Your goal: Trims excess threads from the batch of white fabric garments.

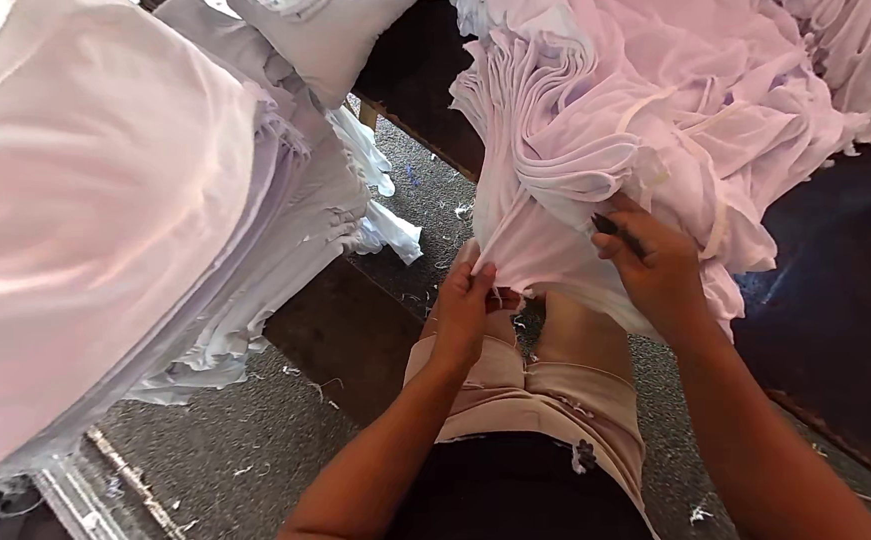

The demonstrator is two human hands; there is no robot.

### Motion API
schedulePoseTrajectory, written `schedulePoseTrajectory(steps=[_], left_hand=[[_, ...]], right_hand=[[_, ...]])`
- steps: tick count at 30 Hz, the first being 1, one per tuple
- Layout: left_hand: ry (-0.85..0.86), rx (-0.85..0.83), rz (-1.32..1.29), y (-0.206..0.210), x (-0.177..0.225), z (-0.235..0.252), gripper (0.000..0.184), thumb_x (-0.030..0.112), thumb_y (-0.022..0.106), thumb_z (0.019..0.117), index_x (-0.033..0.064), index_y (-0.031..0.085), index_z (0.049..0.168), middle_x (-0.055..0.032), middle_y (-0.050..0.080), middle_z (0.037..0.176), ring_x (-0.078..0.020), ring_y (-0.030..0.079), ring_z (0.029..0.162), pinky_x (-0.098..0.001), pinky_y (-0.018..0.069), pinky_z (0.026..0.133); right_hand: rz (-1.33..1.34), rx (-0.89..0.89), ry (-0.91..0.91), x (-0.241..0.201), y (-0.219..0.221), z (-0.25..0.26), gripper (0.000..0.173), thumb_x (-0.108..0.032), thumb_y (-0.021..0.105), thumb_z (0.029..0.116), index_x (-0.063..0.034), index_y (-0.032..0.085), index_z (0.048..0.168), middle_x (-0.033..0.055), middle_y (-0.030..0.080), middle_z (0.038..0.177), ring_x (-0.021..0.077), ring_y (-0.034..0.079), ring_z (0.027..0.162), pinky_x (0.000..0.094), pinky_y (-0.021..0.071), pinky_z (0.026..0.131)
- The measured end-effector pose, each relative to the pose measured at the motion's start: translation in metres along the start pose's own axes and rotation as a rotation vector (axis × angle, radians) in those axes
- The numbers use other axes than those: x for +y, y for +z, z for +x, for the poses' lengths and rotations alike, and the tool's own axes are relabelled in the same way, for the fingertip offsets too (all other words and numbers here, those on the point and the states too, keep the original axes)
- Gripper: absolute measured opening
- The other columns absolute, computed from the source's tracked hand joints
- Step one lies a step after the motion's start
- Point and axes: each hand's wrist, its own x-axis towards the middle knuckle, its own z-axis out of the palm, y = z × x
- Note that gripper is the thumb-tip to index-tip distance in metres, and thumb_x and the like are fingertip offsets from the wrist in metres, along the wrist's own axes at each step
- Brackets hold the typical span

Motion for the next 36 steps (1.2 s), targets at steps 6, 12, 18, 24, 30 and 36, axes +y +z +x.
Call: schedulePoseTrajectory(steps=[6,12,18,24,30,36], left_hand=[[-0.006,-0.109,0.122,0.007,-0.008,-0.014,0.018,0.009,0.053,0.1059,-0.0015,0.062,0.094,0.0016,0.064,0.066,-0.0015,0.055,0.050,-0.0165,0.0478,0.049],[0.317,-0.167,0.226,-0.021,-0.024,-0.036,0.021,0.007,0.054,0.1029,-0.0018,0.073,0.100,0.0044,0.068,0.086,0.0030,0.061,0.074,-0.0149,0.0528,0.070],[0.414,-0.317,0.169,-0.019,-0.029,-0.036,0.025,0.004,0.052,0.0989,-0.0046,0.075,0.090,-0.0151,0.066,0.127,-0.0090,0.059,0.124,-0.0266,0.0473,0.107],[-0.048,-0.080,-0.172,0.016,-0.022,-0.029,0.017,0.001,0.056,0.1008,-0.0054,0.048,0.115,-0.0096,0.066,0.100,-0.0144,0.070,0.093,-0.0330,0.0587,0.092],[-0.239,-0.100,-0.252,0.037,-0.012,-0.025,0.006,-0.001,0.055,0.1020,-0.0031,0.055,0.107,-0.0050,0.067,0.080,-0.0079,0.063,0.065,-0.0212,0.0555,0.065],[0.140,-0.216,0.169,0.004,-0.022,-0.052,0.025,0.008,0.046,0.1077,-0.0054,0.066,0.106,0.0051,0.066,0.071,0.0015,0.058,0.055,-0.0148,0.0506,0.054]], right_hand=[[-0.143,-0.024,-0.167,-0.014,0.016,-0.023,0.023,-0.014,0.065,0.0987,0.0052,0.070,0.110,0.0230,0.067,0.119,0.0282,0.071,0.087,0.0411,0.0602,0.072],[-0.363,-0.066,-0.304,-0.024,0.029,-0.041,0.021,-0.014,0.064,0.0982,0.0032,0.073,0.104,0.0241,0.068,0.098,0.0379,0.070,0.086,0.0468,0.0591,0.072],[-0.376,-0.094,-0.413,-0.038,0.045,-0.036,0.014,-0.008,0.063,0.0965,0.0000,0.073,0.101,0.0211,0.071,0.110,0.0347,0.072,0.086,0.0430,0.0581,0.069],[-0.256,-0.060,-0.265,-0.030,0.021,-0.022,0.016,-0.006,0.064,0.0962,0.0043,0.072,0.104,0.0245,0.070,0.120,0.0379,0.073,0.089,0.0495,0.0600,0.073],[-0.215,-0.051,-0.241,-0.024,0.016,-0.029,0.018,-0.010,0.061,0.0991,0.0036,0.071,0.104,0.0241,0.068,0.120,0.0354,0.072,0.090,0.0467,0.0596,0.073],[-0.294,-0.062,-0.272,-0.019,0.023,-0.052,0.024,-0.016,0.060,0.1008,0.0036,0.073,0.106,0.0209,0.072,0.101,0.0347,0.073,0.091,0.0441,0.0599,0.079]])
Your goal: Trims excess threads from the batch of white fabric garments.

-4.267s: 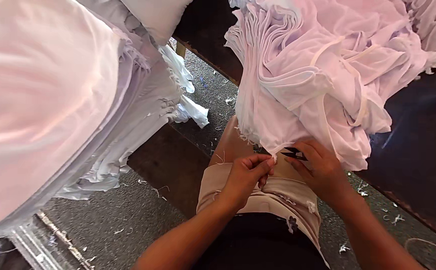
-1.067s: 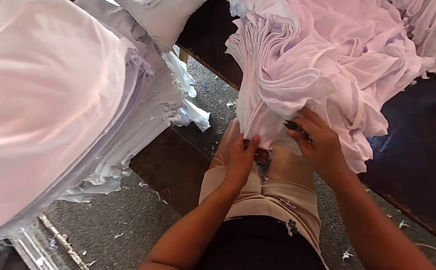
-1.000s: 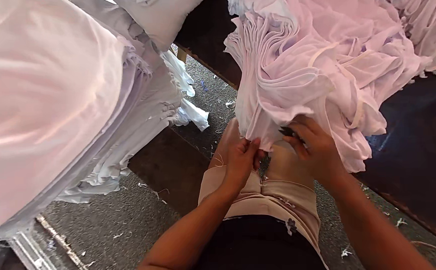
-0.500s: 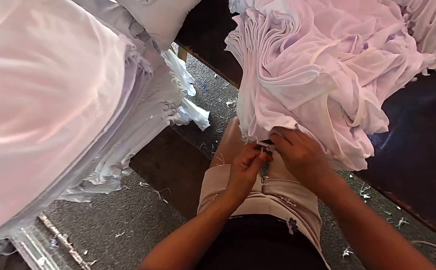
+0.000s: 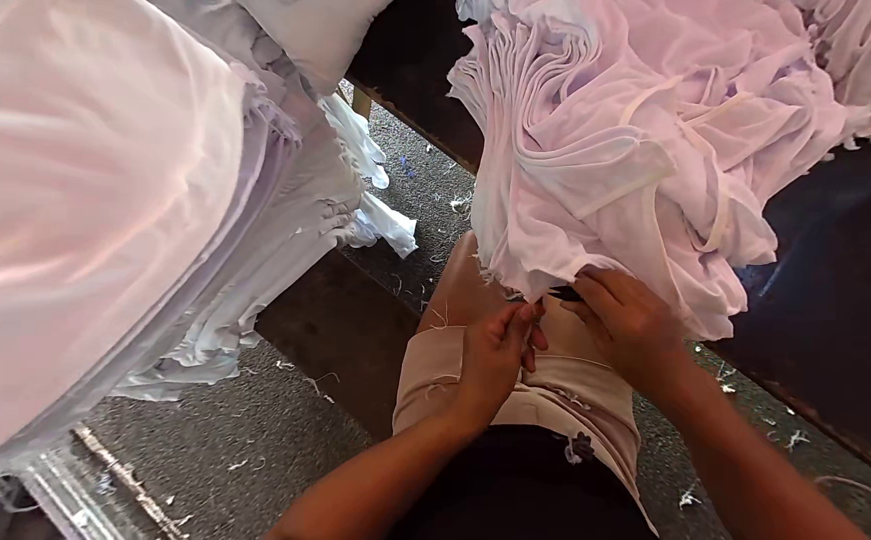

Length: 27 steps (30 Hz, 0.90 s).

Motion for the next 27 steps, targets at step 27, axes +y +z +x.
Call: schedulePoseTrajectory(steps=[27], left_hand=[[-0.234,-0.057,0.009,-0.012,0.001,0.026,0.013,0.007,0.057,0.1039,-0.0040,0.063,0.107,0.0015,0.064,0.071,-0.0037,0.061,0.058,-0.0185,0.0540,0.057]], right_hand=[[0.050,0.075,-0.002,-0.002,0.022,-0.016,0.022,-0.015,0.059,0.1018,0.0008,0.074,0.102,0.0163,0.075,0.092,0.0289,0.073,0.082,0.0375,0.0592,0.074]])
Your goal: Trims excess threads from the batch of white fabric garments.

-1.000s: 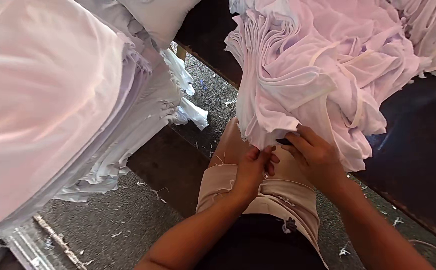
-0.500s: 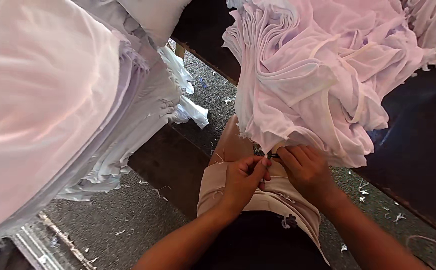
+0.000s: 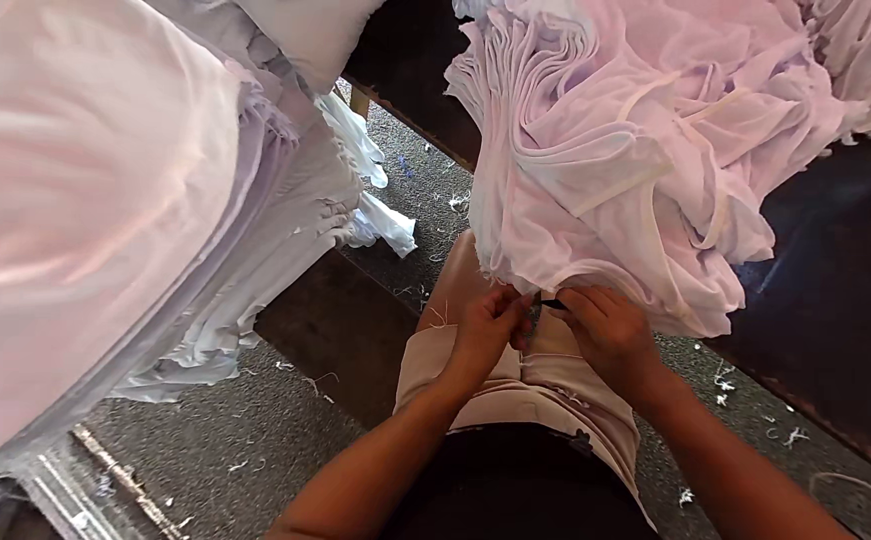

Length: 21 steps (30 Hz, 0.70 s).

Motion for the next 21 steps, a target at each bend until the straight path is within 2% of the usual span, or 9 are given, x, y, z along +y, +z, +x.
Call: schedulePoseTrajectory(steps=[2,6,9,11,14,15,17,20,21], left_hand=[[0.040,0.010,0.013,-0.001,-0.001,-0.003,0.014,0.007,0.057,0.1035,-0.0018,0.067,0.098,0.0037,0.064,0.070,-0.0022,0.061,0.059,-0.0171,0.0537,0.058],[0.258,0.036,0.131,-0.007,-0.009,-0.022,0.014,0.006,0.060,0.0997,-0.0025,0.071,0.099,0.0061,0.066,0.074,0.0030,0.061,0.063,-0.0138,0.0531,0.061],[0.344,0.033,0.160,-0.009,-0.012,-0.031,0.015,0.007,0.060,0.0994,-0.0033,0.072,0.099,0.0046,0.067,0.077,0.0042,0.060,0.064,-0.0127,0.0528,0.062],[0.357,0.008,0.242,-0.011,-0.013,-0.030,0.017,0.010,0.062,0.0993,-0.0029,0.073,0.097,-0.0008,0.068,0.086,0.0019,0.063,0.070,-0.0142,0.0550,0.066],[0.269,-0.104,0.506,-0.018,-0.004,-0.025,0.033,0.025,0.059,0.1023,-0.0028,0.075,0.096,-0.0186,0.064,0.119,-0.0130,0.064,0.100,-0.0267,0.0533,0.086],[0.245,-0.090,0.552,-0.018,-0.002,-0.023,0.036,0.030,0.060,0.1021,-0.0024,0.075,0.098,-0.0206,0.061,0.125,-0.0160,0.064,0.103,-0.0290,0.0542,0.088],[0.231,0.000,0.554,-0.017,0.000,-0.019,0.036,0.030,0.064,0.0999,-0.0043,0.072,0.104,-0.0218,0.062,0.126,-0.0197,0.066,0.101,-0.0310,0.0555,0.084],[0.163,0.091,0.393,-0.014,0.002,-0.007,0.036,0.020,0.068,0.0983,-0.0052,0.061,0.123,-0.0141,0.065,0.116,-0.0126,0.066,0.090,-0.0272,0.0555,0.078],[0.148,0.101,0.290,-0.014,0.002,-0.002,0.035,0.016,0.066,0.0985,-0.0053,0.058,0.125,-0.0105,0.065,0.110,-0.0094,0.065,0.084,-0.0251,0.0562,0.075]], right_hand=[[-0.013,-0.005,-0.006,0.001,-0.001,-0.002,0.023,-0.017,0.059,0.1021,0.0009,0.073,0.103,0.0169,0.075,0.094,0.0295,0.074,0.084,0.0380,0.0591,0.074],[-0.078,-0.002,-0.033,-0.003,0.002,-0.006,0.024,-0.020,0.059,0.1034,0.0000,0.072,0.104,0.0174,0.075,0.097,0.0300,0.073,0.082,0.0377,0.0589,0.072],[-0.062,0.000,-0.039,-0.010,0.010,-0.003,0.026,-0.021,0.059,0.1034,0.0001,0.073,0.108,0.0180,0.076,0.100,0.0296,0.073,0.080,0.0375,0.0590,0.070],[-0.013,-0.015,-0.010,-0.013,0.012,0.002,0.028,-0.023,0.059,0.1025,0.0006,0.073,0.108,0.0184,0.075,0.098,0.0303,0.074,0.080,0.0390,0.0601,0.071],[0.157,-0.046,0.101,-0.010,0.004,0.010,0.029,-0.021,0.062,0.1009,0.0039,0.073,0.109,0.0179,0.074,0.093,0.0260,0.072,0.078,0.0367,0.0604,0.073],[0.233,-0.068,0.145,-0.008,-0.001,0.012,0.029,-0.021,0.062,0.1009,0.0042,0.072,0.109,0.0163,0.073,0.090,0.0210,0.069,0.075,0.0316,0.0589,0.072],[0.378,-0.152,0.218,-0.003,-0.010,0.017,0.030,-0.024,0.061,0.1019,0.0039,0.070,0.105,0.0118,0.068,0.083,0.0114,0.063,0.071,0.0227,0.0541,0.069],[0.475,-0.249,0.308,0.002,-0.017,0.025,0.028,-0.026,0.060,0.1023,0.0009,0.068,0.104,0.0057,0.064,0.082,0.0038,0.057,0.069,0.0178,0.0499,0.066],[0.485,-0.255,0.323,0.003,-0.016,0.026,0.028,-0.028,0.060,0.1023,0.0000,0.067,0.104,0.0040,0.063,0.082,0.0023,0.056,0.069,0.0166,0.0490,0.066]])
